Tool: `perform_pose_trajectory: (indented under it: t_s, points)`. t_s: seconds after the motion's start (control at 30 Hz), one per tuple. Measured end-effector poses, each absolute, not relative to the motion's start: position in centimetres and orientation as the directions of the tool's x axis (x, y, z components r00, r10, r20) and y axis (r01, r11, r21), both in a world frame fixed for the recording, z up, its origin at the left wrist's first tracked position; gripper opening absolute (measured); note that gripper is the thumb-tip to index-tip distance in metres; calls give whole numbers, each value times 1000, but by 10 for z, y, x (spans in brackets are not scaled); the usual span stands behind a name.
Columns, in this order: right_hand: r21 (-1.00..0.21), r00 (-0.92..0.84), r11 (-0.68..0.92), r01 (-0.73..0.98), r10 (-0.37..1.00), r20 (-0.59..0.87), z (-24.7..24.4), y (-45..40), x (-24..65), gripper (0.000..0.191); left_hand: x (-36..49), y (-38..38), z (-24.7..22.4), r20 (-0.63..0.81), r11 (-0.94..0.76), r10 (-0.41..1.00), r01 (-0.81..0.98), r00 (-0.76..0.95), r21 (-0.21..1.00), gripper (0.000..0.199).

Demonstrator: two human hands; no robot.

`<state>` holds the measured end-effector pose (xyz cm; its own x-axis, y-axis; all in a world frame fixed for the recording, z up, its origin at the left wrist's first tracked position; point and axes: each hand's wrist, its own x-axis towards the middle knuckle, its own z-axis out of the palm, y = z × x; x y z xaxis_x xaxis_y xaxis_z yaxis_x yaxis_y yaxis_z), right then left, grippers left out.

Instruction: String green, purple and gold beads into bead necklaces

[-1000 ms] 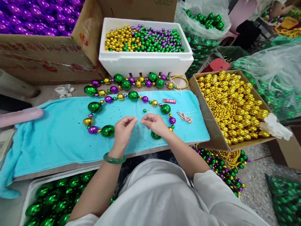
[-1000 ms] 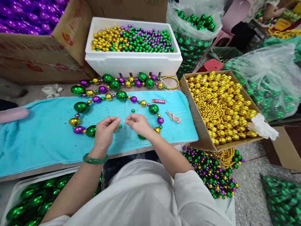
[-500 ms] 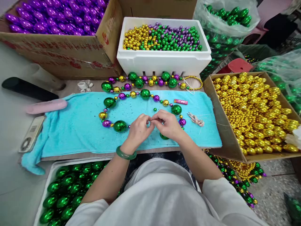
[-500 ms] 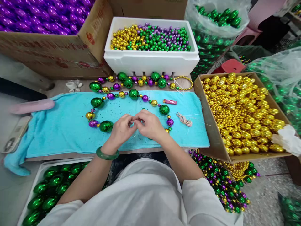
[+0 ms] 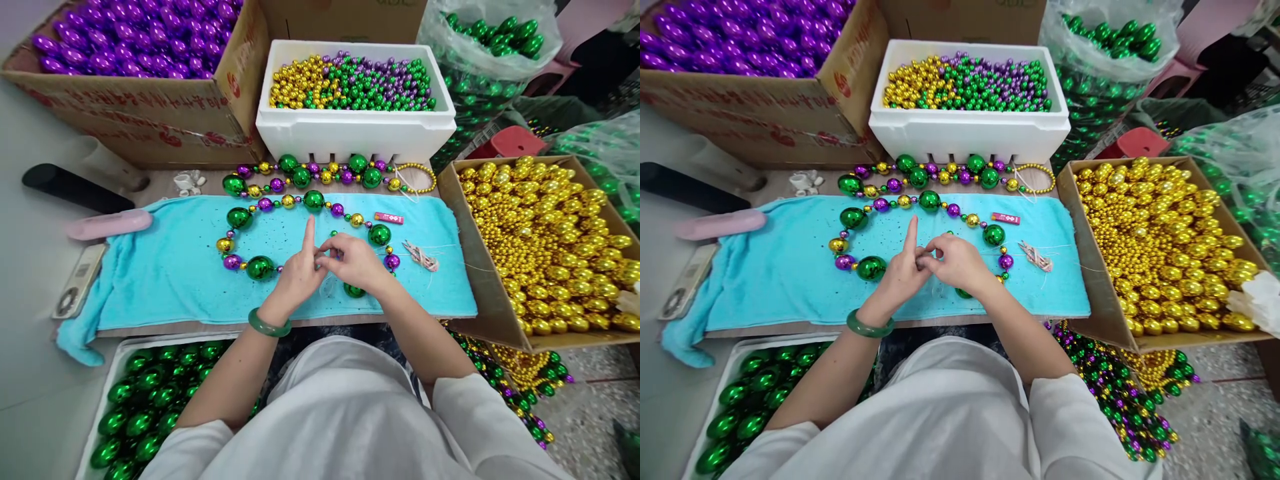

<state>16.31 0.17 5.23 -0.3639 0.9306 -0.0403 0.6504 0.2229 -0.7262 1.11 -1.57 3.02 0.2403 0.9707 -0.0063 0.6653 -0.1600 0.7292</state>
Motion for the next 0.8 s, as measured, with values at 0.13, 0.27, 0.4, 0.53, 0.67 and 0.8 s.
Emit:
perform_pose_trajectory:
  t_s: [0.13, 0.27, 0.4, 0.53, 0.67, 0.8]
  points:
    - [-542, -281, 189, 819, 955, -92, 57, -4, 148, 16, 14, -16, 31, -13, -153, 972, 670, 237, 727, 90]
    - [-622, -214, 107, 776, 972, -100, 51, 1, 148, 16, 11, -16, 29, -41, -70, 982, 565, 183, 822, 94]
    - [-903, -115, -133, 409, 974, -196, 36, 12, 161, 10, 4, -14, 21, -108, 46, 981, 348, 162, 936, 93]
    - [-962, -90, -236, 140, 964, -250, 26, 15, 168, 18, 1, -13, 14, -134, 104, 977, 176, 167, 979, 77]
    - [-957, -128, -287, 29, 949, -289, 27, 12, 169, 24, 3, -13, 15, -141, 115, 981, 186, 130, 976, 58]
    - [-956, -134, -292, -14, 948, -287, 29, 11, 167, 26, 5, -11, 18, -219, 192, 969, 212, 114, 958, 29]
